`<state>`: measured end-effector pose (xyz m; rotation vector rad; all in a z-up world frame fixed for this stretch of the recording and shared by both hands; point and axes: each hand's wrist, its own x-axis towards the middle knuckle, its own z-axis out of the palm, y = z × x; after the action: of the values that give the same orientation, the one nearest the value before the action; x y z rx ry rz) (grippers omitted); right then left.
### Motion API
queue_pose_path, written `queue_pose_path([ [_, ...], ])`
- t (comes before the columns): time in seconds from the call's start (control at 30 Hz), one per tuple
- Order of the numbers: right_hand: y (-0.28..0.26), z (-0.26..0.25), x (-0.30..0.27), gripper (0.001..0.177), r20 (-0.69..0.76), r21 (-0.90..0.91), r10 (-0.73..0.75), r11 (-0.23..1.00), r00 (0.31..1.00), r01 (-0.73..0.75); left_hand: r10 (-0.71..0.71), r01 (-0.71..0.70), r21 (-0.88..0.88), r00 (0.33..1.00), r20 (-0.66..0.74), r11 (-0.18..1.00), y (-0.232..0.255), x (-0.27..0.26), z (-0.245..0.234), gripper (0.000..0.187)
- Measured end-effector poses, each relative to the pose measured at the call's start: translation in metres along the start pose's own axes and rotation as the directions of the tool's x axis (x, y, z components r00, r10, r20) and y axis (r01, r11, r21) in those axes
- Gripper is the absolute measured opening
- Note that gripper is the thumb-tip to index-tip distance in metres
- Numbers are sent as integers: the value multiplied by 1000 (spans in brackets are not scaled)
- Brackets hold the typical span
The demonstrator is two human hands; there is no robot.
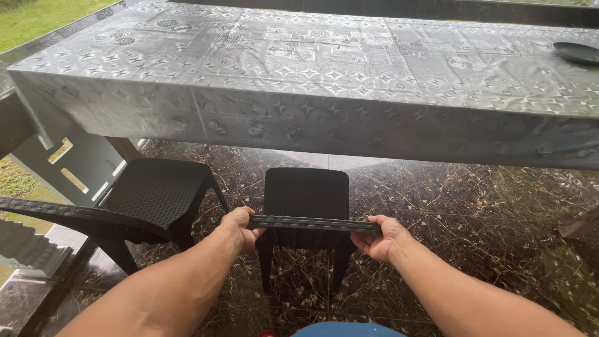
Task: The person repeatedly picks up a black plastic chair, carries it across a tiled balcony, and places it under a table covered with a patterned tablecloth. The action is repeated multiple times, moving the chair back and forth between the table and the balcony railing.
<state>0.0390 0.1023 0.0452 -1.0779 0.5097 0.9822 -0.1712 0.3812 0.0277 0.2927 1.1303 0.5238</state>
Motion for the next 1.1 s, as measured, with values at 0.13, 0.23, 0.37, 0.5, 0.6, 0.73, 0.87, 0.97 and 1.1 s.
queue_pose_path([
  [0.13, 2, 3, -16, 23, 23, -83, -16, 996, 1000, 18, 115, -123, 150, 992, 58, 981, -3, -20, 0, 18],
  [0.23, -2, 10, -26, 25, 13, -87, -29, 996, 999, 30, 147, -172, 172, 978, 149, 970, -5, -32, 2, 18],
  [0.37, 5, 11, -30, 29, -34, -150, -71, 987, 997, 65, 121, -163, 184, 967, 223, 969, -10, -33, -4, 19],
  [0.5, 3, 14, -26, 33, -89, -148, -75, 987, 993, 61, 92, -124, 177, 980, 178, 976, -7, -26, 4, 17],
  [0.6, 7, 12, -24, 33, -67, -172, -82, 983, 994, 69, 58, -100, 210, 978, 199, 972, -1, -22, 3, 18],
  [0.73, 10, 18, -24, 34, -77, -164, -72, 985, 994, 59, 54, -103, 233, 976, 210, 967, 8, -23, 1, 19],
  [0.87, 12, 21, -26, 33, -87, -165, -69, 985, 994, 54, 24, -77, 248, 978, 209, 966, 13, -25, 4, 20],
  [0.97, 14, 22, -27, 34, -97, -170, -80, 983, 992, 62, 13, -68, 272, 980, 198, 960, 17, -28, 5, 21],
  [1.1, 17, 23, -34, 36, -85, -203, -83, 977, 993, 65, 5, -80, 329, 975, 222, 941, 20, -40, 2, 22],
])
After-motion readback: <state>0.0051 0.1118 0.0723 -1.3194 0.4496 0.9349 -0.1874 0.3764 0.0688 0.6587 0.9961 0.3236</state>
